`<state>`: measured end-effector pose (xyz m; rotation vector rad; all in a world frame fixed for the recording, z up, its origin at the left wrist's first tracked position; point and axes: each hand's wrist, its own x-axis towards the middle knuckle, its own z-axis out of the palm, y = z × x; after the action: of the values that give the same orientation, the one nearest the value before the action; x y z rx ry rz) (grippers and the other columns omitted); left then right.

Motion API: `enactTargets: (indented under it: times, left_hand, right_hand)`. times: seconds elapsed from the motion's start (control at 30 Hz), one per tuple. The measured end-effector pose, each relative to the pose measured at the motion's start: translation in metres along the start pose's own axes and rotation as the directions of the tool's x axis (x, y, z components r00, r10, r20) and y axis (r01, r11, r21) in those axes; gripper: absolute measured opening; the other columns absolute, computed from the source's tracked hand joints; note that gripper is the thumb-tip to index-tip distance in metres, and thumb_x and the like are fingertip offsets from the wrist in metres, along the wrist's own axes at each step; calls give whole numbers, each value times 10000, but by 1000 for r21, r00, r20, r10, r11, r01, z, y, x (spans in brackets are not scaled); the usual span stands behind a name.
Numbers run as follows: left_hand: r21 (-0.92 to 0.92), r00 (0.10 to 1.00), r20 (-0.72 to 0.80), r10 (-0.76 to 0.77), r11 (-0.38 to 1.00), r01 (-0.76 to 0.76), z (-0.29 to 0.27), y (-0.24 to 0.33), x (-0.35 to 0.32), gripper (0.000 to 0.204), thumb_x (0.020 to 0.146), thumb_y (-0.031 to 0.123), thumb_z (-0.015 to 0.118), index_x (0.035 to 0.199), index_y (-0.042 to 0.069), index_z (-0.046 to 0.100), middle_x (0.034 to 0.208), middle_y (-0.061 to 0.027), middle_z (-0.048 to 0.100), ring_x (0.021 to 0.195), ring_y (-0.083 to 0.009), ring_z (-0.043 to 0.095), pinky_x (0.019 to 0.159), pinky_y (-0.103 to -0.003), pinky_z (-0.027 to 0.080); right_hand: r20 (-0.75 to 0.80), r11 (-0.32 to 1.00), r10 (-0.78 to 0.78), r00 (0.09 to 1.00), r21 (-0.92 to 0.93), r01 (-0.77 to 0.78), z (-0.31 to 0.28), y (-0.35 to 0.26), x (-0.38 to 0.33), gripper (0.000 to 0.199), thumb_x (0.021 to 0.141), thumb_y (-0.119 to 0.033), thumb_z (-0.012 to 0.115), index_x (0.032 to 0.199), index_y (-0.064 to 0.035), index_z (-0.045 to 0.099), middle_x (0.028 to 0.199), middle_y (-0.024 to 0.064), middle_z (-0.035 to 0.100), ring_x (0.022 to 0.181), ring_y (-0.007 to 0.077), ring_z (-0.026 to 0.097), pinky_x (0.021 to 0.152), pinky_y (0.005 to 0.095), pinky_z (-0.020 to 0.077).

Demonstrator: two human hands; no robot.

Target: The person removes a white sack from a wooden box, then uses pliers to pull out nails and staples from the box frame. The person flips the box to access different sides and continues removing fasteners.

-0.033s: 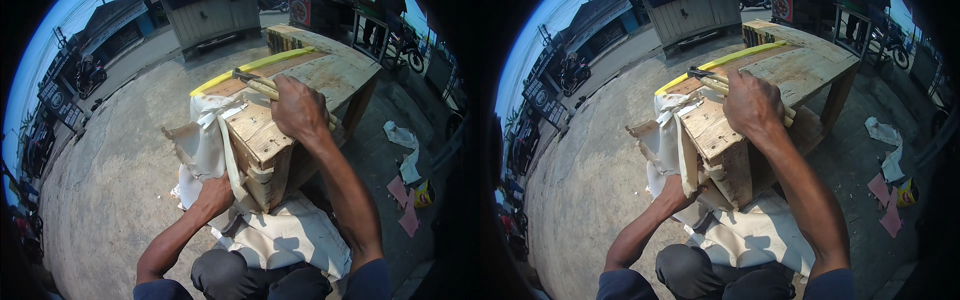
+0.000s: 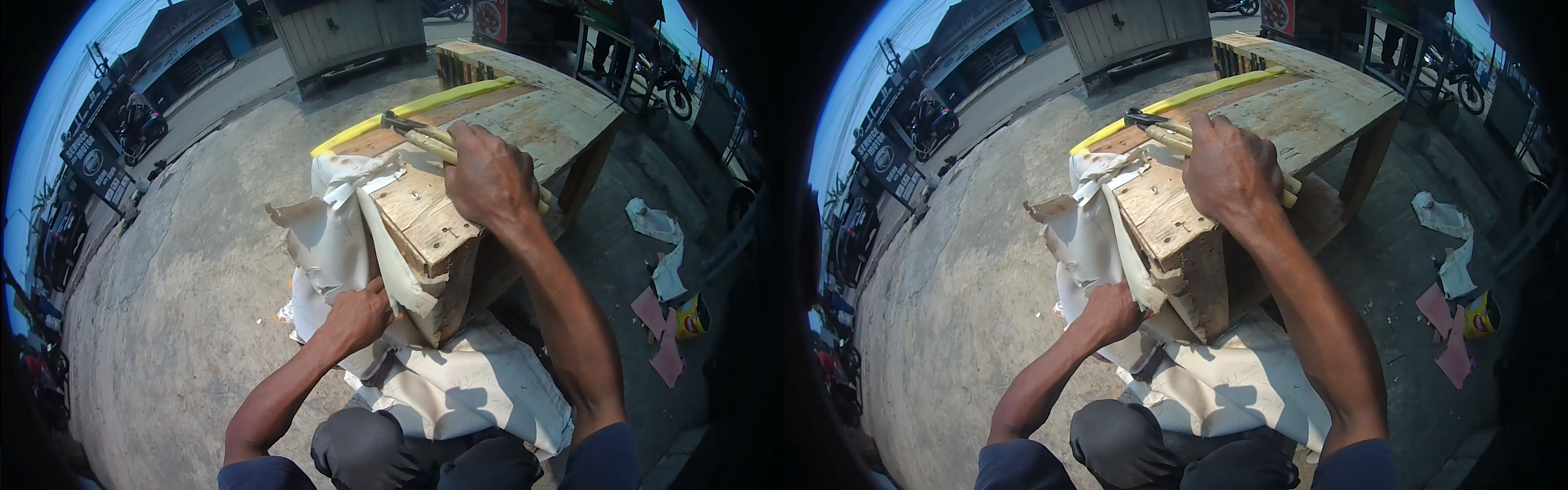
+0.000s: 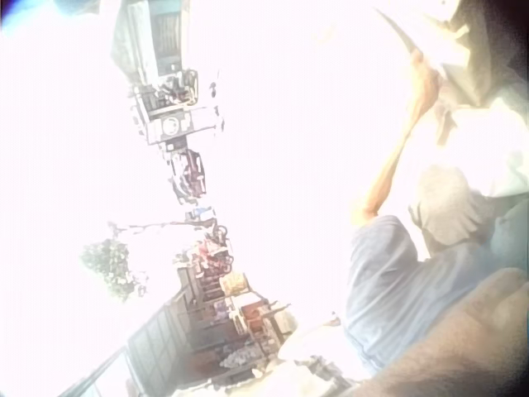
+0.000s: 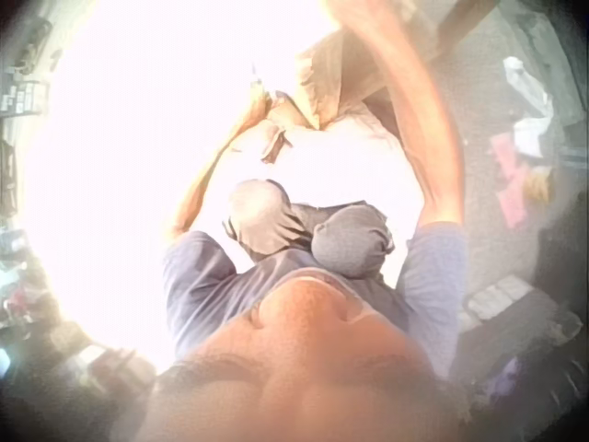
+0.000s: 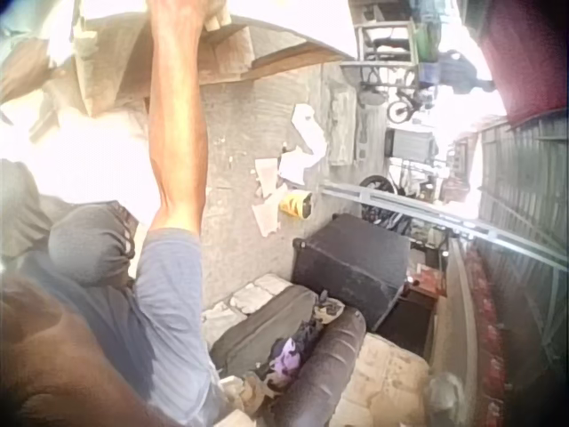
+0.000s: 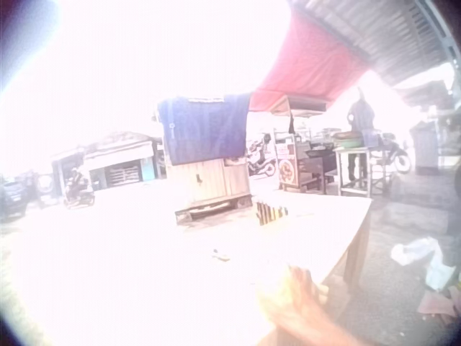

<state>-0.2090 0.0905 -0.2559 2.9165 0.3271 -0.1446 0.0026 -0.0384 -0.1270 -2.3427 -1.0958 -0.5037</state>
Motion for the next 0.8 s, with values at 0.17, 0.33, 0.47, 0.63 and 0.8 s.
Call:
enactTargets:
  times: [0.17,0.33,0.47,0.63,0.8]
  left_hand:
    - [66,999,28,-38,997,36,6,-4,17,218,943,149,591,1121,22,596,1037,-212,715,827,-416,723,709,-536,572]
    - [85,991,25,-134,988,131,32,-11,31,252,908,181,620,1089,10,652,865,-208,744,869,-398,740,743,-519,562]
    - [165,961,204,-188,974,155,42,-11,44,483,918,494,687,1141,67,716,1129,-215,726,1088,-371,707,942,-514,516]
    - [-320,988,149,27,947,22,-30,-18,1,758,953,448,710,1514,11,448,1497,-246,531,1314,-397,585,1066,-484,498]
    - [-732,788,-489,-373,667,-138,-24,-24,-6,568,990,269,682,1431,-34,490,1301,-254,609,1206,-412,603,1014,-457,494]
  right_hand:
    - [7,999,22,1000,-45,-22,-2,-4,3,267,889,-171,688,1107,-27,633,1048,195,712,970,385,728,873,511,572]
    - [-7,998,52,999,-42,-53,-2,-6,3,230,895,-168,642,1102,-67,643,1064,165,724,988,401,705,866,535,550]
    - [6,999,31,999,-41,-31,-1,-12,5,239,889,-167,674,1085,-37,628,1068,183,710,977,395,723,875,526,567]
    - [-2,997,49,999,-65,-49,-4,-6,6,239,888,-167,650,1098,-55,644,1063,180,721,983,403,709,873,529,554]
    - [-17,998,51,999,-36,-52,-2,-8,3,235,878,-158,640,1089,-55,645,1063,184,722,984,413,698,876,533,542]
